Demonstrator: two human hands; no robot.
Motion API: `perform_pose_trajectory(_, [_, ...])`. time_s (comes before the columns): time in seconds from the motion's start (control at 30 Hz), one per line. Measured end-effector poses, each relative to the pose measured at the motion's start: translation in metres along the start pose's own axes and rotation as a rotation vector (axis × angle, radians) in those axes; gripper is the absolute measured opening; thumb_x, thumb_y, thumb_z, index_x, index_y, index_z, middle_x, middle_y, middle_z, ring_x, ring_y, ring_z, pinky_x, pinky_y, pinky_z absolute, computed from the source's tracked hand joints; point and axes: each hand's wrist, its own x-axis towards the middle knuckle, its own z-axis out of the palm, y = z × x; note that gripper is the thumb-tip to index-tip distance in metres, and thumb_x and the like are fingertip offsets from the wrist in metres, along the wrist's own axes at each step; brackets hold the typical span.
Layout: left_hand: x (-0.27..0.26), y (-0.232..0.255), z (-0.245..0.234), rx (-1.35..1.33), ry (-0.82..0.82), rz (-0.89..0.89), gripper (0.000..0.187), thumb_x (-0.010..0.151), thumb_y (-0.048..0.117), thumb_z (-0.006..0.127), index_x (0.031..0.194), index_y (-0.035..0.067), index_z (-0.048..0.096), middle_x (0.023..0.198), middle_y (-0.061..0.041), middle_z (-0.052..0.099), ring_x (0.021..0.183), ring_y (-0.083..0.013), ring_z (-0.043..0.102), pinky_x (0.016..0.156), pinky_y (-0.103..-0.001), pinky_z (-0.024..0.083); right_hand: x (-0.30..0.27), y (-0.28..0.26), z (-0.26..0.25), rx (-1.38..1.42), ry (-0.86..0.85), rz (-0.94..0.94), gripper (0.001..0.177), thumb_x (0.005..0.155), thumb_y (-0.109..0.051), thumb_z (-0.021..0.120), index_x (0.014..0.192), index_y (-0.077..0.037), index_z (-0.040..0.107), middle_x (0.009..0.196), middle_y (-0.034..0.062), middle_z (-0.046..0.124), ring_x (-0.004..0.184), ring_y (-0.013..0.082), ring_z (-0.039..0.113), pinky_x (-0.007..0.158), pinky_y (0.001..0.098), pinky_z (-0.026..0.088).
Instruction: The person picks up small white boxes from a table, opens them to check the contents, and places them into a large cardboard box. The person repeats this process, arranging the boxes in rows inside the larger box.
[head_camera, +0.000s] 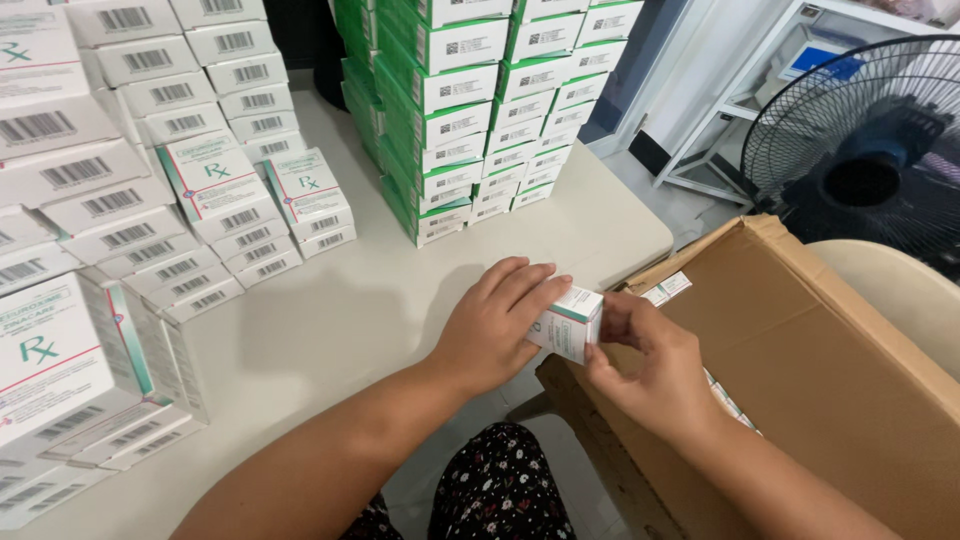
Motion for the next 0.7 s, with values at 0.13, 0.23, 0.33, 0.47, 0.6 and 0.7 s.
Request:
perform_pose_trajectory(0.13, [-0.001, 0.0, 0.003, -0.056, 0.023, -0.003, 0.071, 0.071, 0.008, 0.082, 0.137, 0.008, 0.057, 0.139, -0.013, 0.058, 0.13, -0.0398, 0.054, 0.107, -0.047, 0.049, -0.002, -0.013, -0.003, -0.089, 0.011, -0.07, 0.052, 0.077, -0.002, 0.076, 0.125, 0.01, 0.059, 0.102, 0.0165, 0.077, 0.098, 0.0208, 0.078, 0.087, 0.0333, 0.063])
perform_pose_trajectory(0.23, [-0.003, 0.002, 0.006, -0.041, 0.023, 0.0, 0.072, 0.07, 0.008, 0.082, 0.137, 0.007, 0.058, 0.139, -0.013, 0.059, 0.129, -0.0389, 0.055, 0.107, -0.047, 0.05, -0.003, -0.019, -0.005, -0.199, 0.02, -0.133, 0.052, 0.078, -0.004, 0.074, 0.126, 0.009, 0.057, 0.104, 0.0202, 0.075, 0.097, 0.0257, 0.079, 0.084, 0.0339, 0.063])
perform_pose_trajectory(0.33, [-0.003, 0.004, 0.008, -0.007, 0.013, -0.008, 0.073, 0.068, 0.008, 0.082, 0.137, 0.007, 0.059, 0.138, -0.013, 0.06, 0.128, -0.0382, 0.056, 0.107, -0.046, 0.051, -0.008, -0.021, -0.004, -0.288, -0.018, -0.098, 0.068, 0.078, -0.005, 0.072, 0.137, 0.011, 0.043, 0.098, 0.0225, 0.073, 0.088, 0.032, 0.078, 0.076, 0.0364, 0.061])
perform_pose_trajectory(0.47, [-0.003, 0.005, 0.008, 0.0, -0.01, -0.023, 0.072, 0.068, 0.01, 0.084, 0.136, 0.007, 0.06, 0.136, -0.013, 0.061, 0.127, -0.0373, 0.057, 0.105, -0.045, 0.051, -0.01, -0.017, -0.002, -0.338, -0.043, -0.085, 0.08, 0.081, -0.005, 0.069, 0.146, 0.01, 0.023, 0.093, 0.0236, 0.071, 0.076, 0.0366, 0.074, 0.068, 0.0411, 0.059])
perform_pose_trajectory(0.6, [-0.005, 0.004, 0.009, -0.031, -0.009, -0.024, 0.072, 0.069, 0.011, 0.084, 0.135, 0.007, 0.058, 0.138, -0.012, 0.061, 0.129, -0.0359, 0.057, 0.11, -0.044, 0.05, -0.004, -0.008, -0.007, -0.368, -0.011, 0.011, 0.066, 0.081, 0.0, 0.061, 0.14, 0.005, 0.031, 0.094, 0.0248, 0.067, 0.068, 0.0356, 0.071, 0.064, 0.0418, 0.057])
perform_pose_trajectory(0.7, [-0.005, 0.001, 0.009, -0.15, -0.037, -0.07, 0.076, 0.069, 0.01, 0.084, 0.139, 0.008, 0.054, 0.142, -0.011, 0.06, 0.134, -0.0366, 0.056, 0.113, -0.045, 0.049, -0.005, -0.011, -0.014, -0.308, -0.046, -0.049, 0.063, 0.082, -0.001, 0.06, 0.138, 0.007, 0.032, 0.092, 0.0267, 0.063, 0.075, 0.0381, 0.067, 0.073, 0.0441, 0.054])
